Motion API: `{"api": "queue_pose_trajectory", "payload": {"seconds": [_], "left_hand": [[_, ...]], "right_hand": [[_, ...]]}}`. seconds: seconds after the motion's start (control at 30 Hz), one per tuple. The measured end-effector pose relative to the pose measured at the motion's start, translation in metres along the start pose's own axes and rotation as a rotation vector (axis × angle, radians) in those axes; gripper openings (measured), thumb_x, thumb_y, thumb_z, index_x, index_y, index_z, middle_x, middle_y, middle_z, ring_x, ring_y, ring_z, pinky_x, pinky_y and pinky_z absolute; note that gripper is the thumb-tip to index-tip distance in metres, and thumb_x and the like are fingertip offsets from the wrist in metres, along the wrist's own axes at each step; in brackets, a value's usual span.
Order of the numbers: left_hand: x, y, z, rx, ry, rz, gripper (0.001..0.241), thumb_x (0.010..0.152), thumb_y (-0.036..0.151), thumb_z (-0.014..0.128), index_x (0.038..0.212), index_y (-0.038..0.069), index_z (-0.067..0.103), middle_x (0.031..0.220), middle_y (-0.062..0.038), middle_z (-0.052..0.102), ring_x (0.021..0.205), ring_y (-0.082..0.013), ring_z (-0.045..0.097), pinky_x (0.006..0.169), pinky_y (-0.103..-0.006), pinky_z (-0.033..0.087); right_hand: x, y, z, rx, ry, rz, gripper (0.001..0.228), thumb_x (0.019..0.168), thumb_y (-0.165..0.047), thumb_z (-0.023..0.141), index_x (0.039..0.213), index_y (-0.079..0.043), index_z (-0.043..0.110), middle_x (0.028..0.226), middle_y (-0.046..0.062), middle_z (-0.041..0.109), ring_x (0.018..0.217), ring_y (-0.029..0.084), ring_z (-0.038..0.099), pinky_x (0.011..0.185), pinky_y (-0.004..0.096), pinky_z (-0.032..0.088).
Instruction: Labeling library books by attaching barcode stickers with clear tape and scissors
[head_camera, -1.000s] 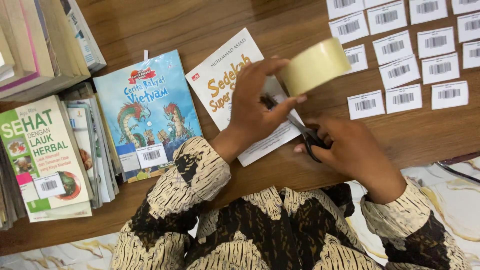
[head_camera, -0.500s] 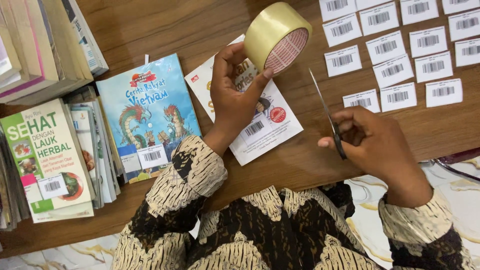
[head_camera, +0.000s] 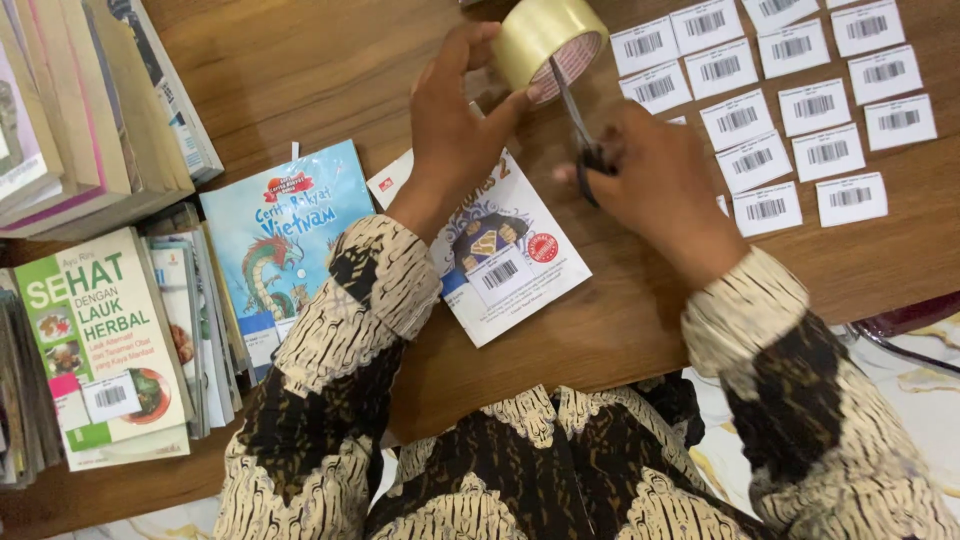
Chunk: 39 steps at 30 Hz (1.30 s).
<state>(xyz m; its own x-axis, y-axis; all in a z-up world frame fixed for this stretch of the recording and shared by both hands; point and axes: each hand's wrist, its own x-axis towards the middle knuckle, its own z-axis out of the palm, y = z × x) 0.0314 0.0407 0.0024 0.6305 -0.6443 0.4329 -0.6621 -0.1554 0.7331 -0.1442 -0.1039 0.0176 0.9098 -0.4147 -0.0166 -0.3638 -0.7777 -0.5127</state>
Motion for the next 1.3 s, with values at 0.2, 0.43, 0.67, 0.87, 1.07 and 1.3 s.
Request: {"api": "queue_pose_trajectory", "payload": {"seconds": [0.2,0.43,0.67,0.87,1.07,1.3], "left_hand": [[-0.001,-0.016,0.012,0.153,-0.059,-0.02,0.062,0.087,0.033,0.09,0.136,0.021,0.052,0.123,-0.001,0.074,0.115,-0.0197,0.069,0.114,-0.05,0.031],[-0.029,0.003,-0.014,0.151,-0.047,0.079,0.066,0.104,0.038,0.071,0.154,0.012,0.035,0.145,-0.009,0.062,0.136,-0.0254,0.06,0.122,-0.051,0.041],[-0.12,0.007,-0.08,0.467,-0.164,0.057,0.046,0.086,0.037,0.079,0.121,0.009,0.068,0.111,-0.013,0.059,0.1,-0.0372,0.061,0.094,-0.0512,0.042],[-0.139,-0.01,-0.091,0.49,-0.165,0.069,0.035,0.104,0.038,0.062,0.129,0.015,0.067,0.135,-0.012,0.063,0.124,-0.0342,0.061,0.113,-0.0697,0.003],[-0.143,0.001,-0.11,0.337,-0.308,-0.052,0.062,0.085,0.034,0.079,0.14,0.015,0.061,0.152,-0.015,0.052,0.145,-0.0422,0.042,0.116,-0.0727,0.0],[-0.139,-0.004,-0.118,0.369,-0.561,-0.176,0.137,0.054,0.068,0.097,0.163,0.019,0.028,0.172,0.0,0.018,0.159,-0.0222,0.01,0.123,-0.0676,-0.003]], "right_hand": [[0.039,0.0,0.015,0.063,0.026,-0.103,0.027,0.076,-0.014,0.09,0.083,-0.003,0.067,0.08,0.013,0.066,0.063,0.027,0.059,0.059,0.036,0.048],[0.023,-0.03,-0.025,0.059,-0.302,0.115,0.024,0.092,-0.017,0.074,0.112,-0.004,0.072,0.089,0.009,0.073,0.072,0.024,0.066,0.065,0.036,0.052],[-0.048,-0.026,-0.024,0.167,-0.57,-0.03,0.068,0.08,-0.011,0.077,0.144,0.0,0.055,0.108,0.03,0.069,0.102,0.046,0.071,0.087,0.055,0.06],[-0.09,-0.018,0.037,0.234,-0.304,-0.112,0.082,0.077,-0.018,0.085,0.152,-0.01,0.051,0.111,0.014,0.067,0.094,0.029,0.073,0.079,0.04,0.062],[-0.097,-0.057,0.041,0.182,-0.055,-0.315,0.107,0.073,-0.043,0.089,0.152,0.007,0.039,0.125,0.032,0.058,0.115,0.05,0.06,0.1,0.063,0.051],[-0.089,-0.095,0.093,-0.241,-0.083,-0.532,0.124,0.083,-0.097,0.058,0.167,-0.013,0.023,0.17,0.022,0.005,0.156,0.041,-0.003,0.122,0.067,-0.002]]}}
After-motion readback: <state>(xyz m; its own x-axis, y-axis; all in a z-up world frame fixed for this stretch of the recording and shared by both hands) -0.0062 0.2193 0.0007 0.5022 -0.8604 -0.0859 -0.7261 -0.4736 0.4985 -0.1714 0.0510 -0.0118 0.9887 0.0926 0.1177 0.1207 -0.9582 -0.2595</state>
